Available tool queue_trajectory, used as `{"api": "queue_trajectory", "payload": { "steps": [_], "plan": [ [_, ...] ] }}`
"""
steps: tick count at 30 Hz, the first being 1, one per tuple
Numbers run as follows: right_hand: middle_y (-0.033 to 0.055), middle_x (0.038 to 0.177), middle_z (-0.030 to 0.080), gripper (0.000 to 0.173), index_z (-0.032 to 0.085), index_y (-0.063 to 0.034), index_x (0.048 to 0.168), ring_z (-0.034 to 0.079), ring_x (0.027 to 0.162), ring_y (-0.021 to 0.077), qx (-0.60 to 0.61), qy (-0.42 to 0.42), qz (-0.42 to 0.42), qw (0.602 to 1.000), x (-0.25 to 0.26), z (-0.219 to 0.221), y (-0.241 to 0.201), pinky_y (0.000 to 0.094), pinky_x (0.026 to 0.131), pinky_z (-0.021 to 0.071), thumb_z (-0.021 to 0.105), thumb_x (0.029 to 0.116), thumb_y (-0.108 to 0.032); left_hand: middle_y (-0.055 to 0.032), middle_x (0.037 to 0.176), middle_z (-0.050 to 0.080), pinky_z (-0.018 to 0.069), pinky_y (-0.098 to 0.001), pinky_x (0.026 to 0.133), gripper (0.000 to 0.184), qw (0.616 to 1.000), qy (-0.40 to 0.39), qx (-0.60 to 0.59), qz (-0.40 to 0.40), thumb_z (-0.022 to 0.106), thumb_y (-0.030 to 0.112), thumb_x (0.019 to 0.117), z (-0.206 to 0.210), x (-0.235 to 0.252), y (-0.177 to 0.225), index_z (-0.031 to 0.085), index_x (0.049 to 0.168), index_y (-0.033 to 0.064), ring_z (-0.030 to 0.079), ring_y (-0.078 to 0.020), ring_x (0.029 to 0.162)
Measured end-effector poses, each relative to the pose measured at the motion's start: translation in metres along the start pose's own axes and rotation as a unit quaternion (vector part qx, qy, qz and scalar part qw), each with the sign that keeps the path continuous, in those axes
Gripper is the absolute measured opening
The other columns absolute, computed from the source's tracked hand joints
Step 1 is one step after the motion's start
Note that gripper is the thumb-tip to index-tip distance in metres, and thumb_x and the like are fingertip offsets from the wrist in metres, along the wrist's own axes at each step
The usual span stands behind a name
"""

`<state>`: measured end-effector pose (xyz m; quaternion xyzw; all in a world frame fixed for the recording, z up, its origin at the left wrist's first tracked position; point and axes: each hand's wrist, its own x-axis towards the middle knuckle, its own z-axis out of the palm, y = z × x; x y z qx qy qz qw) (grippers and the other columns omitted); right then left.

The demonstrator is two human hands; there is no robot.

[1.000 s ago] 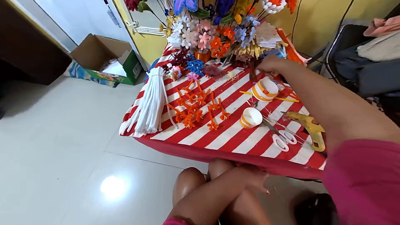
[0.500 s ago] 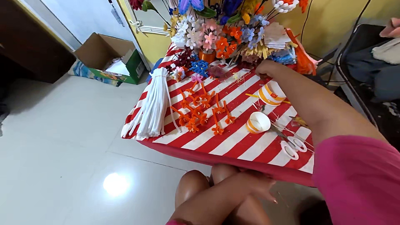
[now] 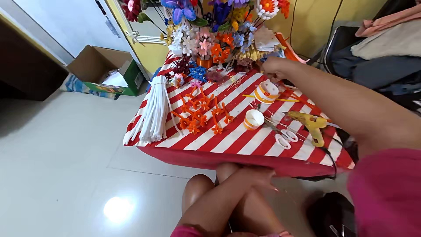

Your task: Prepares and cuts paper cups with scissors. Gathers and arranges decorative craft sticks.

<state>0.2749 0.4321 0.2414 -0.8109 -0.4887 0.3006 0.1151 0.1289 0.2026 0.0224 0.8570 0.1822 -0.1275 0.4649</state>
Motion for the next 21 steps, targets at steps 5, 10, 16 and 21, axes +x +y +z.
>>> {"api": "queue_trajectory", "payload": {
  "steps": [5, 10, 16, 21],
  "plan": [
    [-0.0019, 0.061, 0.036, 0.025, 0.051, -0.0062, 0.094, 0.032, 0.044, 0.0076, 0.092, -0.014, -0.036, 0.995, -0.072, -0.009, 0.032, 0.0232, 0.042, 0.0329, 0.042, 0.1098, -0.023, -0.0272, 0.122, 0.066, 0.0495, -0.0533, 0.102, 0.056, 0.995, 0.037, -0.084, 0.031, 0.067, 0.025, 0.1004, 0.003, -0.009, 0.009, 0.050, 0.146, -0.0011, 0.066, -0.0375, 0.111],
    [0.0113, 0.076, 0.053, 0.032, 0.054, -0.0002, 0.130, 0.050, 0.055, 0.0210, 0.037, 0.025, -0.195, 0.980, -0.158, 0.015, 0.091, 0.0406, 0.051, 0.0472, 0.040, 0.1110, -0.022, -0.0107, 0.094, 0.067, 0.0539, -0.0264, 0.067, 0.036, 0.923, 0.146, -0.295, 0.199, 0.056, 0.008, 0.1019, -0.002, -0.067, 0.025, 0.057, 0.134, -0.0070, 0.061, -0.0101, 0.071],
    [0.0225, 0.089, 0.067, 0.042, 0.042, 0.0020, 0.145, 0.068, 0.078, 0.0405, -0.105, 0.019, -0.342, 0.934, -0.258, 0.084, 0.147, 0.0593, 0.073, 0.0550, 0.040, 0.1079, -0.017, -0.0131, 0.132, 0.062, 0.0539, -0.0397, 0.102, 0.069, 0.769, 0.337, -0.487, 0.239, 0.046, 0.032, 0.1059, -0.033, -0.103, 0.058, 0.014, 0.155, -0.0051, 0.065, -0.0193, 0.117],
    [0.0212, 0.083, 0.067, 0.036, 0.049, 0.0038, 0.134, 0.070, 0.076, 0.0422, -0.139, -0.018, -0.385, 0.912, -0.270, 0.125, 0.164, 0.0581, 0.069, 0.0564, 0.041, 0.1082, -0.020, -0.0072, 0.087, 0.072, 0.0590, -0.0363, 0.087, 0.046, 0.614, 0.462, -0.602, 0.219, 0.015, 0.024, 0.1123, -0.049, -0.106, 0.082, 0.056, 0.115, 0.0022, 0.072, -0.0183, 0.084]
  ]
}}
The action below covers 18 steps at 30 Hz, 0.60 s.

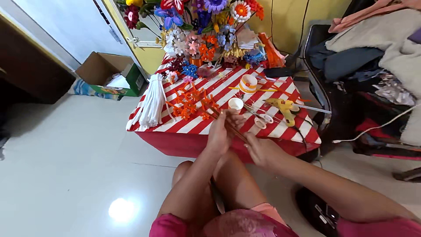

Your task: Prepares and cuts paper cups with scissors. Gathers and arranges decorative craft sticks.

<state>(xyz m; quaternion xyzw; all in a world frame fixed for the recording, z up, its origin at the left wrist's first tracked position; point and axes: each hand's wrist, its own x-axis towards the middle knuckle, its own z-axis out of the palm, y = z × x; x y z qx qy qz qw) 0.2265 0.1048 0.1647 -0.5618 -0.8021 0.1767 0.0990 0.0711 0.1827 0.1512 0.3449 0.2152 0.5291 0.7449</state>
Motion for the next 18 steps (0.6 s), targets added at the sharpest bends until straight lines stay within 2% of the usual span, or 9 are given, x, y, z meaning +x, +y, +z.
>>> {"api": "queue_trajectory", "payload": {
  "steps": [2, 4, 6, 7, 9, 11, 13, 16, 18],
  "plan": [
    [0.0224, 0.088, 0.066, 0.034, 0.048, 0.0038, 0.131, 0.070, 0.083, 0.0425, 0.004, -0.064, 0.008, 0.998, 0.004, 0.001, 0.006, 0.0576, 0.075, 0.0556, 0.038, 0.1099, -0.020, 0.0024, 0.065, 0.063, 0.0596, -0.0306, 0.072, 0.056, 0.998, 0.045, -0.023, 0.034, 0.012, 0.029, 0.1127, 0.004, 0.003, 0.012, 0.059, 0.086, 0.0119, 0.066, -0.0114, 0.063],
    [0.0263, 0.095, 0.065, 0.030, 0.051, 0.0052, 0.128, 0.068, 0.091, 0.0455, 0.002, -0.142, 0.015, 0.990, 0.006, 0.001, 0.016, 0.0595, 0.081, 0.0536, 0.037, 0.1093, -0.013, 0.0088, 0.058, 0.054, 0.0483, -0.0185, 0.051, 0.058, 0.994, 0.059, -0.032, 0.090, 0.013, 0.034, 0.1125, -0.002, 0.006, 0.035, 0.056, 0.077, 0.0185, 0.052, -0.0029, 0.049],
    [0.0279, 0.099, 0.065, 0.026, 0.053, 0.0034, 0.126, 0.067, 0.096, 0.0474, -0.036, -0.218, 0.028, 0.975, 0.004, 0.007, 0.029, 0.0615, 0.083, 0.0533, 0.039, 0.1082, -0.009, 0.0099, 0.058, 0.052, 0.0371, -0.0135, 0.041, 0.055, 0.986, 0.031, -0.031, 0.158, 0.019, 0.034, 0.1124, -0.026, 0.000, 0.065, 0.057, 0.076, 0.0192, 0.042, 0.0011, 0.042],
    [0.0291, 0.102, 0.066, 0.025, 0.054, 0.0034, 0.127, 0.067, 0.099, 0.0487, -0.056, -0.259, 0.045, 0.963, 0.001, 0.012, 0.036, 0.0631, 0.085, 0.0529, 0.042, 0.1069, -0.007, 0.0098, 0.059, 0.053, 0.0366, -0.0128, 0.040, 0.051, 0.980, -0.003, -0.041, 0.197, 0.025, 0.033, 0.1119, -0.043, -0.007, 0.079, 0.061, 0.078, 0.0192, 0.042, 0.0017, 0.042],
    [0.0322, 0.106, 0.066, 0.028, 0.058, 0.0066, 0.128, 0.066, 0.101, 0.0512, -0.086, -0.336, 0.077, 0.935, -0.007, 0.020, 0.053, 0.0664, 0.087, 0.0517, 0.051, 0.1031, -0.004, 0.0065, 0.064, 0.060, 0.0418, -0.0149, 0.040, 0.041, 0.956, -0.082, -0.102, 0.261, 0.040, 0.033, 0.1096, -0.080, -0.027, 0.100, 0.068, 0.086, 0.0157, 0.050, -0.0008, 0.044],
    [0.0318, 0.109, 0.066, 0.033, 0.061, 0.0065, 0.129, 0.065, 0.105, 0.0510, -0.116, -0.396, 0.083, 0.907, -0.010, 0.018, 0.064, 0.0678, 0.089, 0.0501, 0.062, 0.0996, -0.009, 0.0026, 0.070, 0.065, 0.0477, -0.0191, 0.043, 0.035, 0.931, -0.144, -0.149, 0.301, 0.048, 0.036, 0.1070, -0.120, -0.045, 0.113, 0.071, 0.096, 0.0111, 0.057, -0.0055, 0.048],
    [0.0297, 0.106, 0.068, 0.038, 0.066, 0.0038, 0.123, 0.066, 0.102, 0.0505, -0.128, -0.362, 0.067, 0.921, 0.001, -0.010, 0.057, 0.0709, 0.087, 0.0493, 0.073, 0.0950, -0.021, 0.0000, 0.073, 0.067, 0.0496, -0.0195, 0.045, 0.037, 0.917, -0.142, -0.167, 0.334, 0.049, 0.037, 0.1060, -0.159, -0.054, 0.121, 0.070, 0.101, 0.0074, 0.060, -0.0068, 0.051],
    [0.0250, 0.107, 0.069, 0.038, 0.064, -0.0009, 0.127, 0.066, 0.102, 0.0453, -0.115, -0.204, 0.076, 0.969, 0.051, -0.069, 0.034, 0.0667, 0.088, 0.0490, 0.062, 0.1031, -0.031, -0.0058, 0.073, 0.065, 0.0494, -0.0204, 0.044, 0.049, 0.886, -0.057, -0.250, 0.387, 0.035, 0.038, 0.1083, -0.202, -0.058, 0.128, 0.063, 0.102, -0.0014, 0.059, -0.0100, 0.050],
    [0.0214, 0.100, 0.070, 0.035, 0.066, -0.0045, 0.122, 0.068, 0.096, 0.0420, -0.135, -0.053, 0.087, 0.986, 0.100, -0.086, 0.037, 0.0639, 0.081, 0.0523, 0.059, 0.1041, -0.034, -0.0059, 0.069, 0.062, 0.0483, -0.0208, 0.041, 0.058, 0.863, -0.009, -0.285, 0.416, 0.025, 0.042, 0.1087, -0.218, -0.057, 0.131, 0.059, 0.101, -0.0031, 0.058, -0.0104, 0.047]
  ]
}}
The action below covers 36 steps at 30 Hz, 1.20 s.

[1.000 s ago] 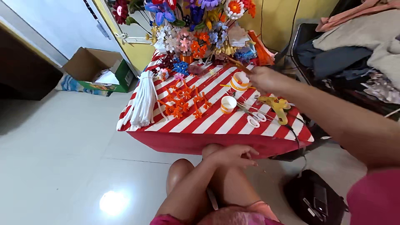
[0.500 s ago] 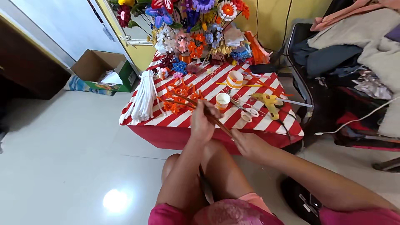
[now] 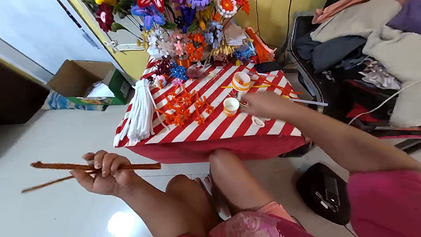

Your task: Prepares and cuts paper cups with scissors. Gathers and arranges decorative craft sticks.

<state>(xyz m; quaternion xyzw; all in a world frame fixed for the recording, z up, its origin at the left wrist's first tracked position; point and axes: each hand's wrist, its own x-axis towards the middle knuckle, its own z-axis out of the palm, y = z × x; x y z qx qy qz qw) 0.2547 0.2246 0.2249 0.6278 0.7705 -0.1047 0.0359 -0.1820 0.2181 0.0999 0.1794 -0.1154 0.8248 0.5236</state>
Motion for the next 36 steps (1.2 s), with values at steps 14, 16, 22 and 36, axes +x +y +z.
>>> {"api": "queue_trajectory", "payload": {
  "steps": [14, 16, 22, 36],
  "plan": [
    [0.0360, 0.114, 0.064, 0.026, 0.069, 0.0102, 0.103, 0.058, 0.115, 0.0560, -0.027, 0.063, 0.198, 0.978, 0.134, -0.046, 0.080, 0.0770, 0.091, 0.0427, 0.065, 0.0957, -0.014, -0.0060, 0.073, 0.063, 0.0489, -0.0217, 0.042, 0.059, 0.999, 0.000, 0.034, -0.016, 0.024, 0.045, 0.1085, -0.021, 0.014, 0.002, 0.060, 0.107, -0.0017, 0.058, -0.0112, 0.050],
    [0.0365, 0.111, 0.064, 0.023, 0.068, 0.0116, 0.104, 0.060, 0.113, 0.0564, -0.035, 0.079, 0.182, 0.979, 0.122, -0.067, 0.102, 0.0771, 0.090, 0.0436, 0.064, 0.0958, -0.009, -0.0062, 0.073, 0.063, 0.0488, -0.0222, 0.042, 0.062, 0.999, 0.006, 0.043, -0.010, 0.020, 0.046, 0.1083, -0.018, 0.013, -0.001, 0.060, 0.107, -0.0016, 0.057, -0.0116, 0.049],
    [0.0363, 0.104, 0.066, 0.014, 0.070, 0.0100, 0.099, 0.061, 0.106, 0.0585, -0.095, 0.080, 0.212, 0.969, 0.060, -0.081, 0.193, 0.0786, 0.086, 0.0443, 0.067, 0.0942, -0.003, -0.0073, 0.074, 0.064, 0.0493, -0.0220, 0.042, 0.060, 1.000, -0.004, 0.021, -0.018, 0.027, 0.047, 0.1079, -0.017, 0.010, -0.008, 0.060, 0.109, -0.0031, 0.058, -0.0117, 0.050],
    [0.0289, 0.105, 0.069, 0.015, 0.070, 0.0032, 0.108, 0.065, 0.107, 0.0506, -0.059, 0.048, 0.119, 0.990, 0.050, 0.011, 0.238, 0.0704, 0.091, 0.0479, 0.060, 0.1006, -0.004, -0.0094, 0.081, 0.066, 0.0512, -0.0224, 0.046, 0.051, 0.993, -0.035, -0.022, -0.114, 0.048, 0.045, 0.1027, -0.017, 0.008, -0.052, 0.059, 0.118, -0.0020, 0.061, -0.0140, 0.054]
  ]
}}
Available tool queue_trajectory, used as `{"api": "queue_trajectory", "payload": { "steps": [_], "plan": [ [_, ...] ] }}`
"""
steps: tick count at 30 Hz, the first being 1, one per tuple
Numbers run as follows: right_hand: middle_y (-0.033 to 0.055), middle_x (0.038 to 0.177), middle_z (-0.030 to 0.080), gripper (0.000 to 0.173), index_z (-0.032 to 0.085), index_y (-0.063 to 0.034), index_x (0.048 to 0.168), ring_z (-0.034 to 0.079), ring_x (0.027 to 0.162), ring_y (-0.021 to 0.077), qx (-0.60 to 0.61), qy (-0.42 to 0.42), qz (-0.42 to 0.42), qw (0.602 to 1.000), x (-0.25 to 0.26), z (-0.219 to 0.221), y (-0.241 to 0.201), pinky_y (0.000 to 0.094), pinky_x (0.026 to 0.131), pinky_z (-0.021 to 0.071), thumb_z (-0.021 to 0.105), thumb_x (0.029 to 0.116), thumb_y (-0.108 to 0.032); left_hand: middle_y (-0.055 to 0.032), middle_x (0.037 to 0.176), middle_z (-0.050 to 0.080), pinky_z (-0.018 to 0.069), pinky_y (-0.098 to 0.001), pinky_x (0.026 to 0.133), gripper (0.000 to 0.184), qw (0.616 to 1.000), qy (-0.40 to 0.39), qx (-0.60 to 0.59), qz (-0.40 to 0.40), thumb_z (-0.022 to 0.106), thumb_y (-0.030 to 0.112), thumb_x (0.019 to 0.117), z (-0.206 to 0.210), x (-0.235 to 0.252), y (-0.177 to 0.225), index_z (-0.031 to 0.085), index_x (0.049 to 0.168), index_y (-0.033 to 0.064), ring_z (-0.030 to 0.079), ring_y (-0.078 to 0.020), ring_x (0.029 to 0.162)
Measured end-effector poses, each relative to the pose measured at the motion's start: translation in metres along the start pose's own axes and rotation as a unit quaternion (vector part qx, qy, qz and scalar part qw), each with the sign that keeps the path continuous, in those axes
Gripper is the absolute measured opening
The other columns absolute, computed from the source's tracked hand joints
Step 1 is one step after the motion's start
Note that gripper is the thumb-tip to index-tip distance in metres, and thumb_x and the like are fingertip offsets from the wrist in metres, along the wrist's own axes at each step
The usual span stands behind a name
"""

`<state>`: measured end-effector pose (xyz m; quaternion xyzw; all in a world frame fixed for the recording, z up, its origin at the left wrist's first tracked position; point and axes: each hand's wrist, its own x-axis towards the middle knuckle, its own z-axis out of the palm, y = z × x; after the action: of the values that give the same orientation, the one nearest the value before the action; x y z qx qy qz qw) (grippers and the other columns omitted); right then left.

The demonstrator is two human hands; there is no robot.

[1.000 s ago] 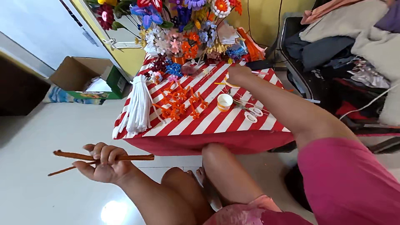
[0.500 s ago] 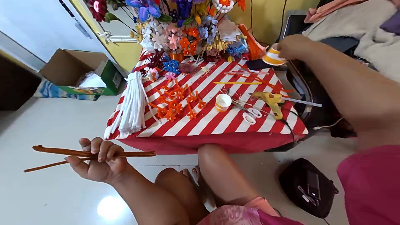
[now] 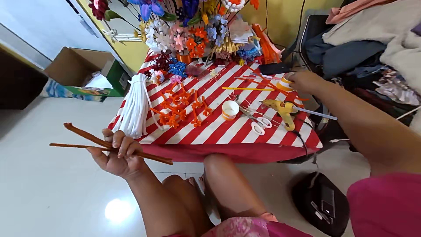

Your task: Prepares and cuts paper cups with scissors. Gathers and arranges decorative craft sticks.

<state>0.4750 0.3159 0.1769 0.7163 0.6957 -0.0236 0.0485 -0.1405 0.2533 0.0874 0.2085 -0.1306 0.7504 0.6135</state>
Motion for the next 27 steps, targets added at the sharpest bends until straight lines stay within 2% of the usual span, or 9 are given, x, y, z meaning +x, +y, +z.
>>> {"api": "queue_trajectory", "payload": {
  "steps": [4, 7, 10, 15, 17, 19, 21, 24, 27],
  "plan": [
    [0.0275, 0.100, 0.070, 0.015, 0.071, 0.0032, 0.103, 0.066, 0.102, 0.0488, 0.010, -0.011, -0.015, 1.000, 0.010, -0.003, 0.001, 0.0688, 0.091, 0.0486, 0.064, 0.0998, -0.010, -0.0088, 0.081, 0.065, 0.0508, -0.0223, 0.045, 0.053, 1.000, 0.006, 0.008, 0.004, 0.044, 0.048, 0.1033, -0.002, 0.001, -0.001, 0.059, 0.119, -0.0010, 0.061, -0.0138, 0.053],
    [0.0297, 0.106, 0.069, 0.025, 0.072, 0.0077, 0.105, 0.064, 0.108, 0.0488, 0.003, -0.044, 0.012, 0.999, 0.004, -0.034, -0.020, 0.0670, 0.097, 0.0464, 0.064, 0.1018, -0.015, -0.0093, 0.082, 0.065, 0.0514, -0.0231, 0.045, 0.051, 1.000, 0.005, -0.002, 0.003, 0.046, 0.046, 0.1036, -0.002, 0.002, -0.001, 0.058, 0.118, -0.0022, 0.061, -0.0145, 0.054],
    [0.0312, 0.103, 0.068, 0.029, 0.070, 0.0100, 0.102, 0.064, 0.107, 0.0499, -0.026, -0.037, 0.009, 0.999, 0.008, -0.063, -0.040, 0.0686, 0.093, 0.0468, 0.064, 0.1021, -0.018, -0.0096, 0.081, 0.066, 0.0522, -0.0234, 0.046, 0.052, 1.000, 0.003, -0.006, -0.003, 0.044, 0.045, 0.1044, 0.003, 0.002, -0.003, 0.059, 0.117, -0.0024, 0.062, -0.0147, 0.055],
    [0.0283, 0.097, 0.069, 0.022, 0.072, 0.0074, 0.102, 0.065, 0.100, 0.0486, -0.043, -0.027, -0.123, 0.991, 0.044, -0.075, -0.089, 0.0700, 0.090, 0.0466, 0.068, 0.0982, -0.014, -0.0098, 0.081, 0.067, 0.0523, -0.0242, 0.046, 0.052, 1.000, -0.002, -0.020, -0.010, 0.045, 0.045, 0.1039, 0.007, 0.000, -0.007, 0.060, 0.117, -0.0026, 0.062, -0.0153, 0.054],
    [0.0273, 0.097, 0.069, 0.020, 0.072, 0.0066, 0.099, 0.065, 0.100, 0.0474, -0.040, -0.064, -0.146, 0.986, 0.062, -0.065, -0.120, 0.0698, 0.089, 0.0464, 0.069, 0.0973, -0.013, -0.0098, 0.080, 0.066, 0.0523, -0.0244, 0.045, 0.051, 1.000, 0.000, -0.027, -0.009, 0.045, 0.044, 0.1042, 0.010, -0.001, -0.007, 0.060, 0.116, -0.0027, 0.062, -0.0153, 0.053],
    [0.0284, 0.103, 0.068, 0.020, 0.073, 0.0067, 0.100, 0.064, 0.106, 0.0479, -0.071, -0.118, -0.125, 0.983, 0.073, -0.049, -0.152, 0.0694, 0.094, 0.0461, 0.068, 0.0969, -0.012, -0.0104, 0.080, 0.067, 0.0523, -0.0247, 0.045, 0.048, 0.999, -0.008, -0.040, -0.009, 0.050, 0.042, 0.1030, 0.013, -0.003, -0.004, 0.060, 0.116, -0.0030, 0.062, -0.0159, 0.053],
    [0.0300, 0.104, 0.067, 0.018, 0.071, 0.0086, 0.097, 0.064, 0.107, 0.0486, -0.111, -0.155, -0.101, 0.976, 0.079, -0.029, -0.174, 0.0684, 0.092, 0.0474, 0.070, 0.0936, -0.009, -0.0100, 0.081, 0.066, 0.0519, -0.0245, 0.046, 0.048, 0.999, -0.019, -0.039, -0.006, 0.051, 0.042, 0.1024, 0.016, -0.005, 0.002, 0.061, 0.117, -0.0021, 0.062, -0.0156, 0.054],
    [0.0281, 0.105, 0.068, 0.018, 0.070, 0.0074, 0.096, 0.065, 0.107, 0.0460, -0.129, -0.167, -0.067, 0.975, 0.087, 0.000, -0.184, 0.0671, 0.087, 0.0509, 0.075, 0.0870, -0.007, -0.0105, 0.080, 0.067, 0.0512, -0.0240, 0.045, 0.048, 0.999, -0.021, -0.037, -0.001, 0.051, 0.042, 0.1018, 0.019, -0.006, 0.010, 0.062, 0.116, -0.0026, 0.061, -0.0152, 0.054],
    [0.0283, 0.106, 0.067, 0.013, 0.070, 0.0088, 0.093, 0.065, 0.108, 0.0455, -0.133, -0.181, -0.055, 0.973, 0.092, 0.002, -0.180, 0.0658, 0.088, 0.0503, 0.068, 0.0909, -0.004, -0.0102, 0.081, 0.067, 0.0510, -0.0237, 0.045, 0.048, 0.999, -0.019, -0.032, 0.004, 0.051, 0.042, 0.1021, 0.018, -0.008, 0.019, 0.062, 0.116, -0.0020, 0.061, -0.0152, 0.053]
  ]
}}
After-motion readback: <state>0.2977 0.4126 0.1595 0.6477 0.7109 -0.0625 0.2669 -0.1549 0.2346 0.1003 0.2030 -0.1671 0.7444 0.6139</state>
